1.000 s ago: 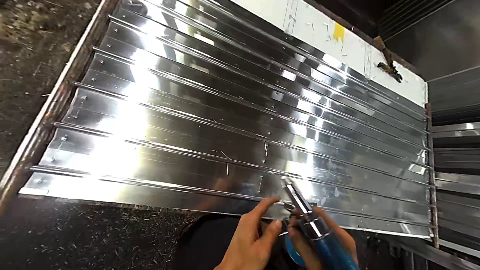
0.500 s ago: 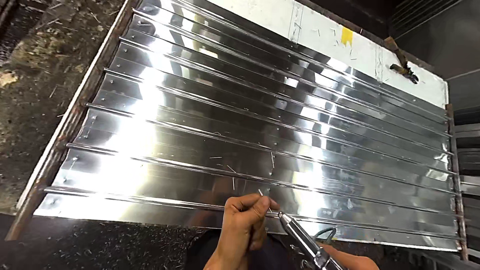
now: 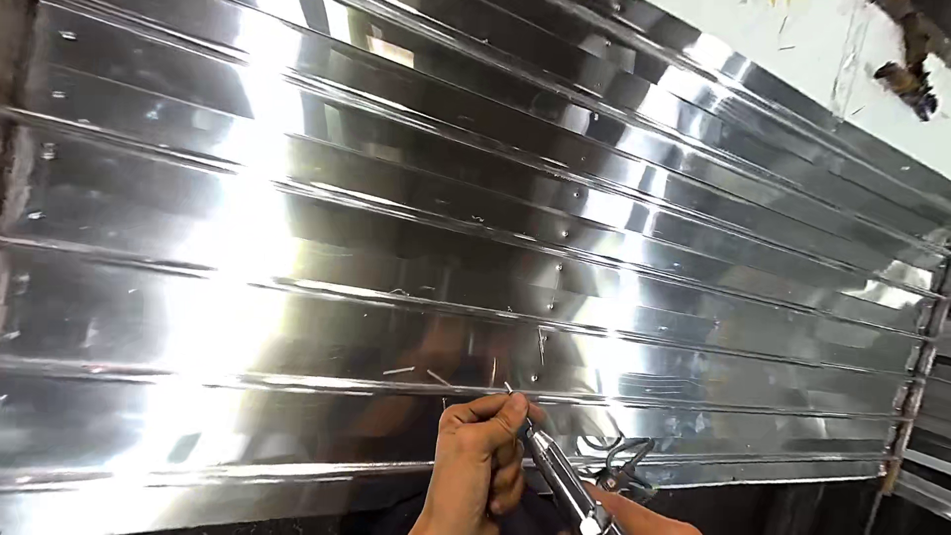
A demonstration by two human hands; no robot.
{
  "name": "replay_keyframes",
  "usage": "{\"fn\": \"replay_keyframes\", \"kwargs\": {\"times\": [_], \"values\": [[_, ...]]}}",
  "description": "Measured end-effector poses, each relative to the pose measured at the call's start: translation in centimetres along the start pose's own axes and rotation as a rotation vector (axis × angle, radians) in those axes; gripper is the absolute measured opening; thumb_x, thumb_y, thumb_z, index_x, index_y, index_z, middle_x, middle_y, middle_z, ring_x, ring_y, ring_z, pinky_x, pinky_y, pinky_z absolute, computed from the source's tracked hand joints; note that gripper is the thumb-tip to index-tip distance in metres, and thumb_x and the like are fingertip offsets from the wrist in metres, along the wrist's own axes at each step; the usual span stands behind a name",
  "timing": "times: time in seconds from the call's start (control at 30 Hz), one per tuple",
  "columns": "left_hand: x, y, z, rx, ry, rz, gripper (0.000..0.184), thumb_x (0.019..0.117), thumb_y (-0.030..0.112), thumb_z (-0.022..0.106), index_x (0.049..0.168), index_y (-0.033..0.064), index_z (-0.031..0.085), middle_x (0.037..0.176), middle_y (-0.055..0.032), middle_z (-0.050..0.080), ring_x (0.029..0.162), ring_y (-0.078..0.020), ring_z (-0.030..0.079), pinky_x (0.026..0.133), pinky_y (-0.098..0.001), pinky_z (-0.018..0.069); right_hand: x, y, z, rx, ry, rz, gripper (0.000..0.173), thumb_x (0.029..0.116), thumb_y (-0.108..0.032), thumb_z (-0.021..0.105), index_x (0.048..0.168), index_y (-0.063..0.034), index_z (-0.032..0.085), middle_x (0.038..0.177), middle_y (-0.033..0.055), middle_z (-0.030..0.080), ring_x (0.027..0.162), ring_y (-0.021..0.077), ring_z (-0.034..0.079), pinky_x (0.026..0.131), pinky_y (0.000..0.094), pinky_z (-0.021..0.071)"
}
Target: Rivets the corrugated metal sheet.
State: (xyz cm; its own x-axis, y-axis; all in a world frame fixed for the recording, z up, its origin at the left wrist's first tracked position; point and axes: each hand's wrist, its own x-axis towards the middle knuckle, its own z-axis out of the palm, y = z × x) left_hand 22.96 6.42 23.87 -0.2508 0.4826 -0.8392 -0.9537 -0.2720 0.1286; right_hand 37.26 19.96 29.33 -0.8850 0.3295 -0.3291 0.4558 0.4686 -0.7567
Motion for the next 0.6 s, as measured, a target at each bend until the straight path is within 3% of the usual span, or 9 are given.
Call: {"fn": "replay_keyframes", "kwargs": {"times": [0.37,0.6], "values": [[8.5,2.8,2.1,-0.233,0.132,-0.149,0.028,0.1054,0.012,0.051,0.095,-0.0046,0.072,0.045,0.0048,0.032,0.032,-0.0017,0.031,0.029,-0.0187,0.0306,9.1,1.6,-1.6,-0.115,-0.132,0.153,0.028,0.0893,-0.025,0.076,0.108,-0.0038,0.077,0.087,0.0089,0.077,0.076,0.0120,0.073,0.068,0.0306,0.0610],[9.3,3.5,2.8,-0.213,0.151,-0.164,0.027,0.1051,0.011,0.052,0.094,-0.0043,0.071,0.045,0.0043,0.032,0.032,-0.0019,0.030,0.029,-0.0188,0.0295,10.5,1.5,-2.0,-0.177,-0.184,0.169,0.028,0.0890,-0.023,0.076,0.110,-0.0048,0.077,0.088,0.0087,0.077,0.076,0.0128,0.073,0.067,0.0313,0.0602]]}}
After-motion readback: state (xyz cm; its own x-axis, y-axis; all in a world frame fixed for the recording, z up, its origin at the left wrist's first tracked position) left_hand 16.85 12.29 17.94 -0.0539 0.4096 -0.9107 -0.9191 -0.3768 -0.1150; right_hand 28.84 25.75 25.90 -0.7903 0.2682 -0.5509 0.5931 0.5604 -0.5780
